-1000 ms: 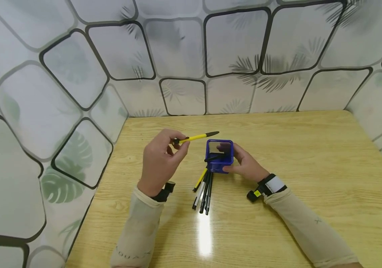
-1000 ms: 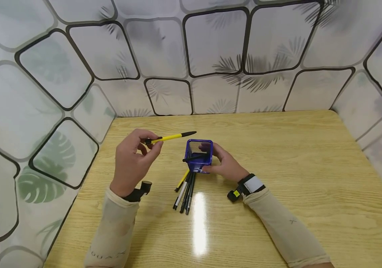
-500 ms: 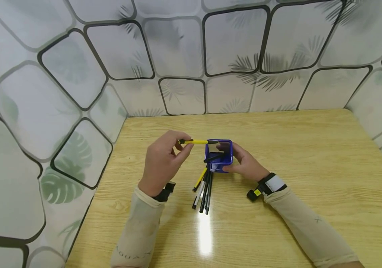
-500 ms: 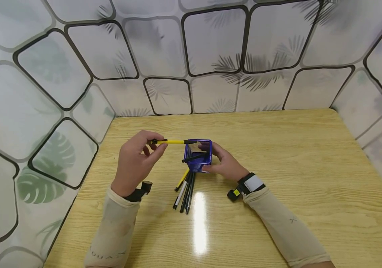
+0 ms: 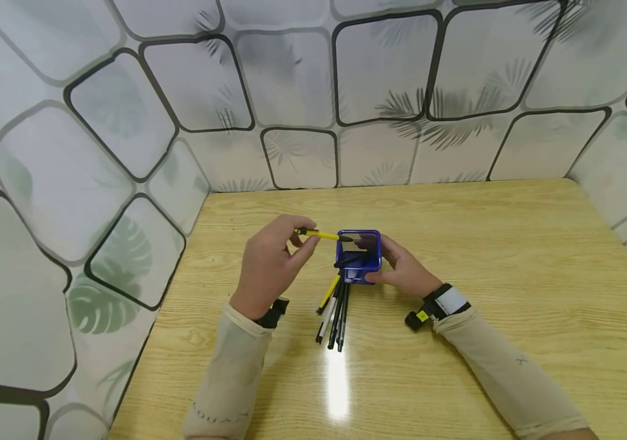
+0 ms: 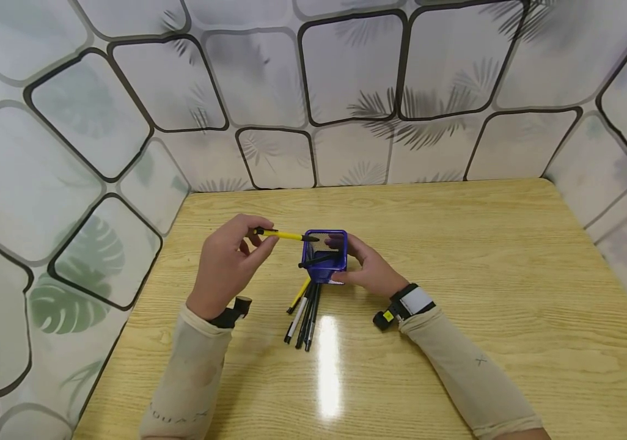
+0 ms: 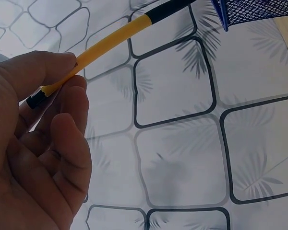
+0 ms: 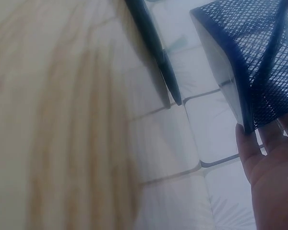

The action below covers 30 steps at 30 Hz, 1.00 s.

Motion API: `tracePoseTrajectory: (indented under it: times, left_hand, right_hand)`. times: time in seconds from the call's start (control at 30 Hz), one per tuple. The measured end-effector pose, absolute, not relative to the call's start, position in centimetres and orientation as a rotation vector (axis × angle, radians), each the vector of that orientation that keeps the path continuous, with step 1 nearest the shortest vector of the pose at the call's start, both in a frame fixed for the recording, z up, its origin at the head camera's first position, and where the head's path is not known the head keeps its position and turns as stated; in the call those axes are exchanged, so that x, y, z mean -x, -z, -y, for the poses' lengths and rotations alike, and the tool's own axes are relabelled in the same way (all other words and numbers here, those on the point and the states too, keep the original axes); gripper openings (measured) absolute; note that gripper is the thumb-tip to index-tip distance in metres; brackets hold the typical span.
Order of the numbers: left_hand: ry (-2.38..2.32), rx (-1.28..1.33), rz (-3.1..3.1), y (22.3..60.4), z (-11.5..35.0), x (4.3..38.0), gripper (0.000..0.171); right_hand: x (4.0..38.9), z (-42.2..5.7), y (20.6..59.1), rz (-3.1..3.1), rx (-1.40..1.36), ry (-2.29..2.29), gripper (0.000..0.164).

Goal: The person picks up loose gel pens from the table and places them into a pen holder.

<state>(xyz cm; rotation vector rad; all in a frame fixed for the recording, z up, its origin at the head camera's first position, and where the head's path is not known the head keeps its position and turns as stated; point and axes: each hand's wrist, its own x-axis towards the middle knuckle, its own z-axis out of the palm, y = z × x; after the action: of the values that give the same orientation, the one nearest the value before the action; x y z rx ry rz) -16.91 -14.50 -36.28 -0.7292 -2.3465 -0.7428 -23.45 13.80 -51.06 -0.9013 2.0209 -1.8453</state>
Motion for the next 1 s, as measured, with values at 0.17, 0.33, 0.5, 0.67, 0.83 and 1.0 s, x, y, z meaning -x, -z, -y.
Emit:
tracePoseTrajectory:
  times: [0.17,0.33,0.5,0.67,0.83,1.0]
  left_hand:
    - [0.739,0.734,2.362,36.29,14.46,17.00,0.017]
    - [0.734,0.743,2.366,36.36,14.43,17.03,0.017]
    - [0.730,0.749,2.379,36.50,14.38,17.10,0.018]
    - [0.702,0.755,2.404,36.61,14.31,17.23,0.018]
    - [0.692,0.758,2.413,36.68,14.36,17.27,0.021]
    - [0.684,0.748,2.459,36.79,14.38,17.33,0.023]
  right_hand:
    - [23.37,-13.78,50.99,-2.027,0.903,1.840,0.074]
    - [23.38,-13.74,51.12,-2.021,0.899,1.841,0.074]
    - [23.37,-13.73,51.17,-2.021,0.895,1.833,0.075]
    - [23.34,-13.74,51.12,-2.030,0.890,1.822,0.075]
    - [23.33,-13.67,51.04,-2.022,0.894,1.821,0.075]
    - [23.36,-13.64,51.17,-2.011,0.909,1.821,0.076]
